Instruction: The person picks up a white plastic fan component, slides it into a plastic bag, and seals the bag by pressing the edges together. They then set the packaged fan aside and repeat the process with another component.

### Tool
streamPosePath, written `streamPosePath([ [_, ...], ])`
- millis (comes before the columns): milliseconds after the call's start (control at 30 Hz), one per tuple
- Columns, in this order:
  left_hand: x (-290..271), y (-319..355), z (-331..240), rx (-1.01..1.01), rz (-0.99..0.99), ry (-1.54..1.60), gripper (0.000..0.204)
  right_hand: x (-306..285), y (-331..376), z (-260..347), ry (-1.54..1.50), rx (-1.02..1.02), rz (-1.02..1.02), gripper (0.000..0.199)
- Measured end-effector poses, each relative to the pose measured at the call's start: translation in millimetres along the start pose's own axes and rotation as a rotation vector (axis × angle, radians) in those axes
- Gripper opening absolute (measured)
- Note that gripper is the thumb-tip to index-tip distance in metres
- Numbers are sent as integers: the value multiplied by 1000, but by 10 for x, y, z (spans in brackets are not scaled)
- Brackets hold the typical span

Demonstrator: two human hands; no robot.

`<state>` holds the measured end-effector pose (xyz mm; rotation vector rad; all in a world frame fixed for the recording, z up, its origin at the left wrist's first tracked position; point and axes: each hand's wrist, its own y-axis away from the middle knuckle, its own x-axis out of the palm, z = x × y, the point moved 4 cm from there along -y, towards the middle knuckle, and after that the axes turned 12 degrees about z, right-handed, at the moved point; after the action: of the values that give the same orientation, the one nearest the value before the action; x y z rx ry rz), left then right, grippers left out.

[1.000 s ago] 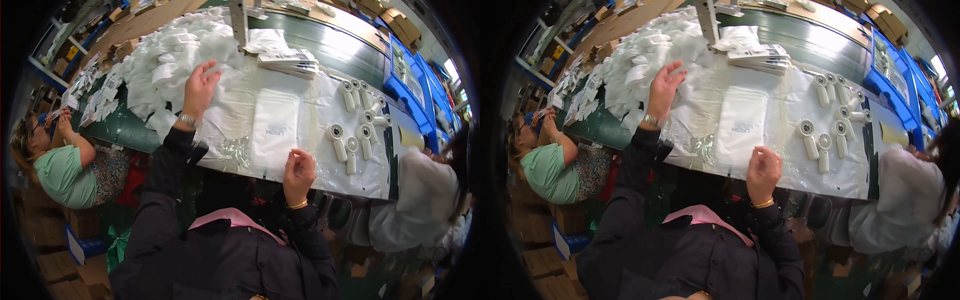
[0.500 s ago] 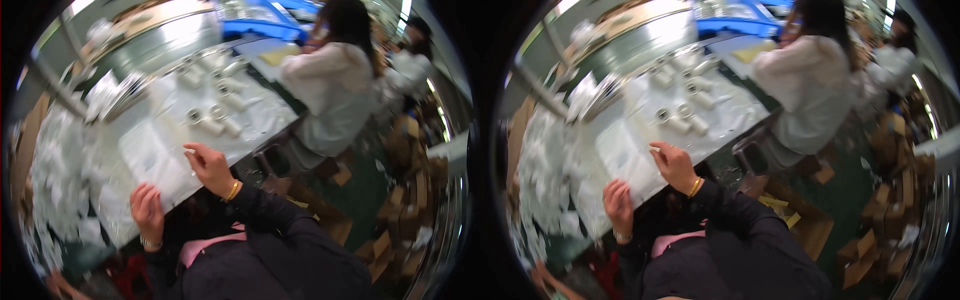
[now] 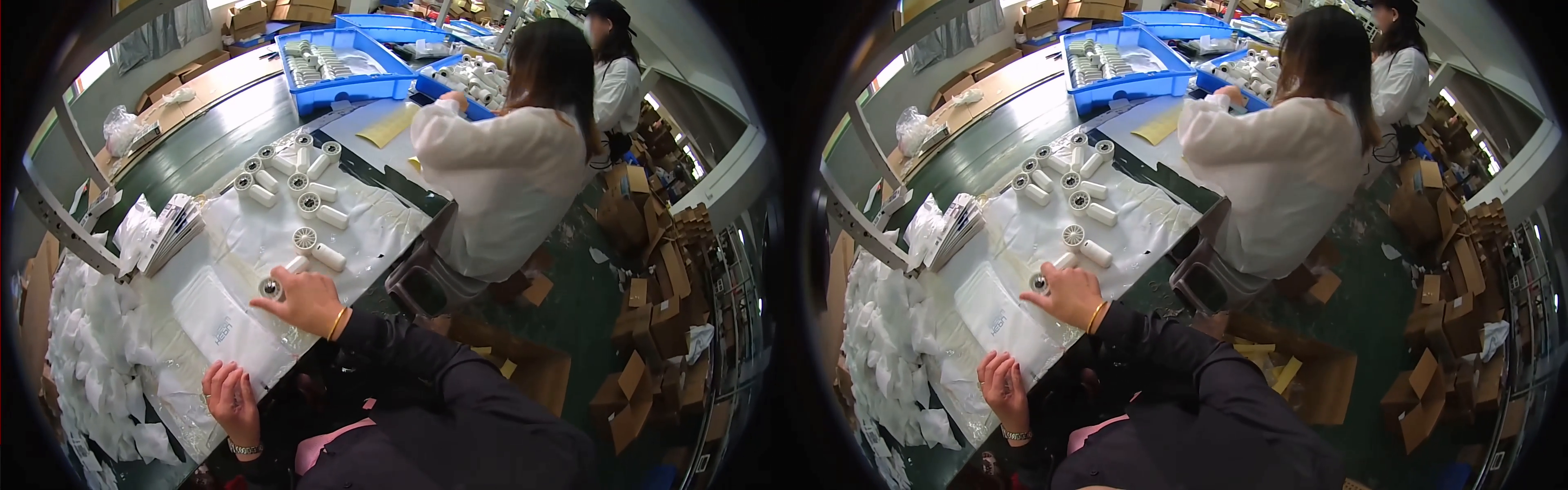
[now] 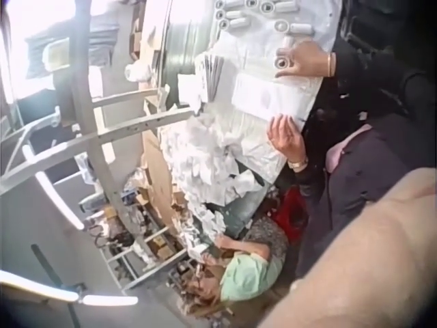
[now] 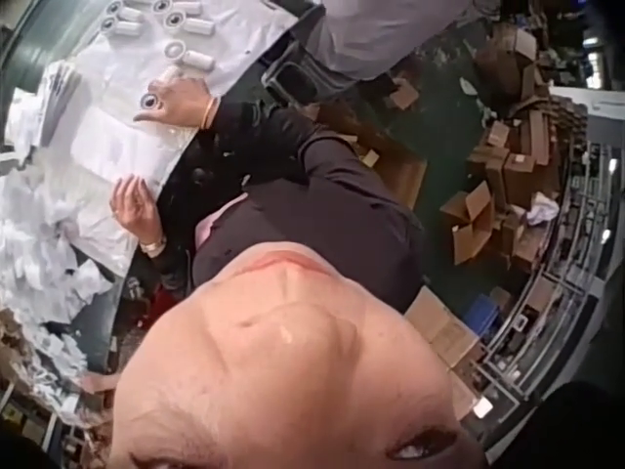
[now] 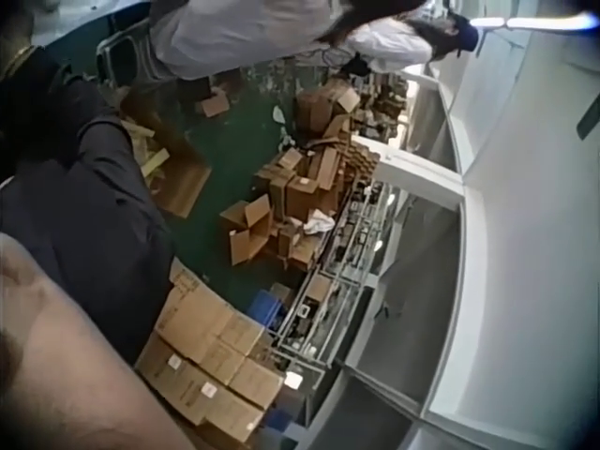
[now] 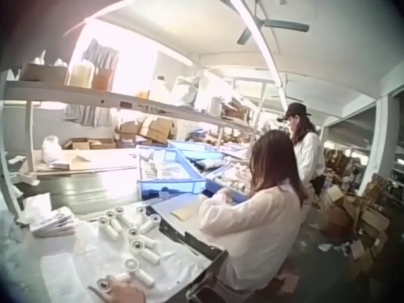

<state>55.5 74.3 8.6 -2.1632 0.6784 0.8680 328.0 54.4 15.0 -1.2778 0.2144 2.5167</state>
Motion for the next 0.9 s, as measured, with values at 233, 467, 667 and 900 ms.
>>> streamPosePath([
  [233,8,-28,-18,-10,9,-22,12,104,457,84,245,-238,-222,50],
  [467,7,-31,-14,-23,10,-16,13,-55,637,111,-171,-297,-219,45],
  [667,7,-34,-29,-23,8,-10,16,44,785,328,-474,-435,-135,52],
  [900,-1,-42,-51,-27,12,-11,15,337,881,363,-488,-505,108,59],
])
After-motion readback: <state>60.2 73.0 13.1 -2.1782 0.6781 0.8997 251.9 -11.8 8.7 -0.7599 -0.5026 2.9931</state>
